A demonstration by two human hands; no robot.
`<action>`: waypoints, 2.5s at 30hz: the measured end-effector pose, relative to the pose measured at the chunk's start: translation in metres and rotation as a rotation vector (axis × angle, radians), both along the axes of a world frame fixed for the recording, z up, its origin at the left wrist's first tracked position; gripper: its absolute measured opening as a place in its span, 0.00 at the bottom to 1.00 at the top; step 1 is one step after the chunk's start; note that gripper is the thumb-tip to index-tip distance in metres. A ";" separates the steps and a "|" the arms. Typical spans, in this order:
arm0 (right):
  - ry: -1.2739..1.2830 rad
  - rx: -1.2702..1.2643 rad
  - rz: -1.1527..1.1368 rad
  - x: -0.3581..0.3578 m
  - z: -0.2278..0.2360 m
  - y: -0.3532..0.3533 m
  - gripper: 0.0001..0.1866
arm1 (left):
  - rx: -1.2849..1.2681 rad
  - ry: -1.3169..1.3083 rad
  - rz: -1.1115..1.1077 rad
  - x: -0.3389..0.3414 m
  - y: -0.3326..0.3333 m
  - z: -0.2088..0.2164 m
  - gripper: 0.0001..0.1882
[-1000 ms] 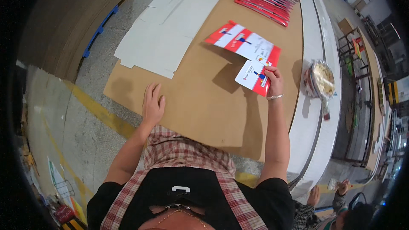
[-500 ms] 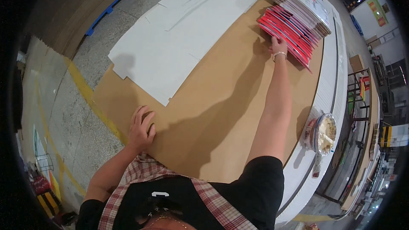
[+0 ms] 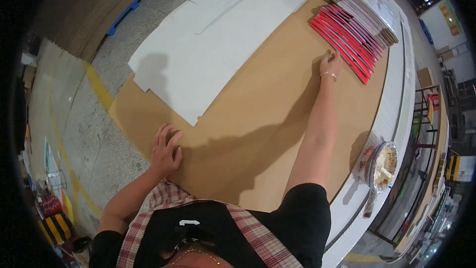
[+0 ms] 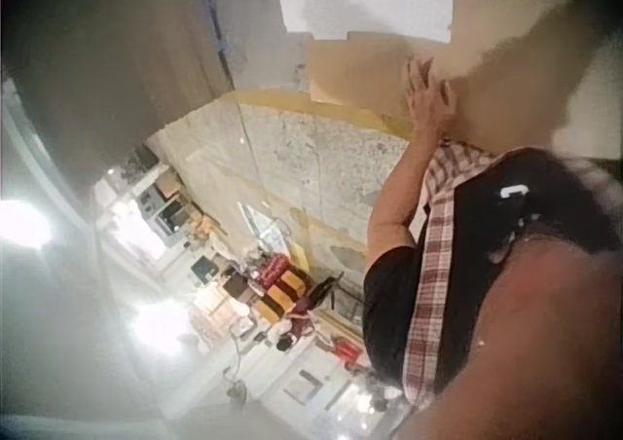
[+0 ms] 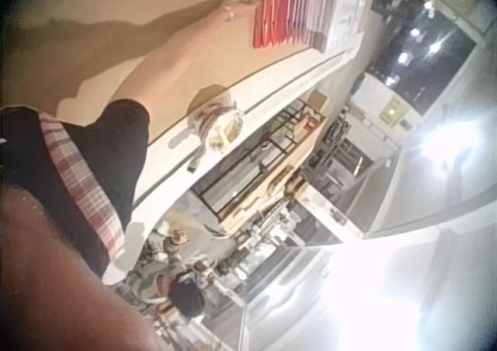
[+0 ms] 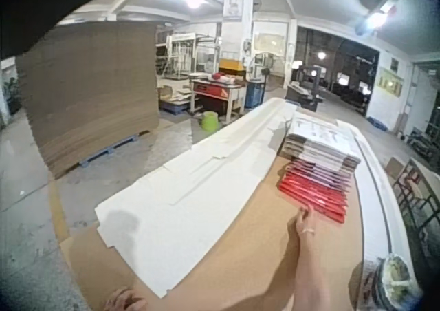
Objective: The person repeatedly picks up flat white cardboard pieces from a stack on a table and folds them into small rectangular boxes. The person places each completed box onto a growing pile of finished items.
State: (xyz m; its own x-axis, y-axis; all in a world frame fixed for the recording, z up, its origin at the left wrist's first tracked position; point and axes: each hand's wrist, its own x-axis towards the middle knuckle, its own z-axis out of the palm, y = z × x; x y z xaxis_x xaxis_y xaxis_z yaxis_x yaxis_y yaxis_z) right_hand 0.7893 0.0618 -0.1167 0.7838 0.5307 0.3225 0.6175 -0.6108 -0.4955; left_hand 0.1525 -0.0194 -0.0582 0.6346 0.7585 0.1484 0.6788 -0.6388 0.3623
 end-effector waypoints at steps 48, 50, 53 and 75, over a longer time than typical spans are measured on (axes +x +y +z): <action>-0.150 -0.154 0.832 -0.397 0.034 -0.429 0.25 | -1.017 -0.343 -1.099 0.028 -0.155 0.033 0.23; -0.161 -0.148 0.911 -0.385 0.040 -0.448 0.23 | -0.586 -0.395 -0.986 0.020 -0.146 0.035 0.27; 0.169 -0.430 0.878 -0.354 0.011 -0.506 0.41 | 0.105 -0.140 -0.812 0.011 -0.120 0.018 0.33; -0.150 -0.172 0.627 -0.427 0.030 -0.417 0.16 | 0.391 -0.246 -0.987 0.061 -0.154 -0.040 0.11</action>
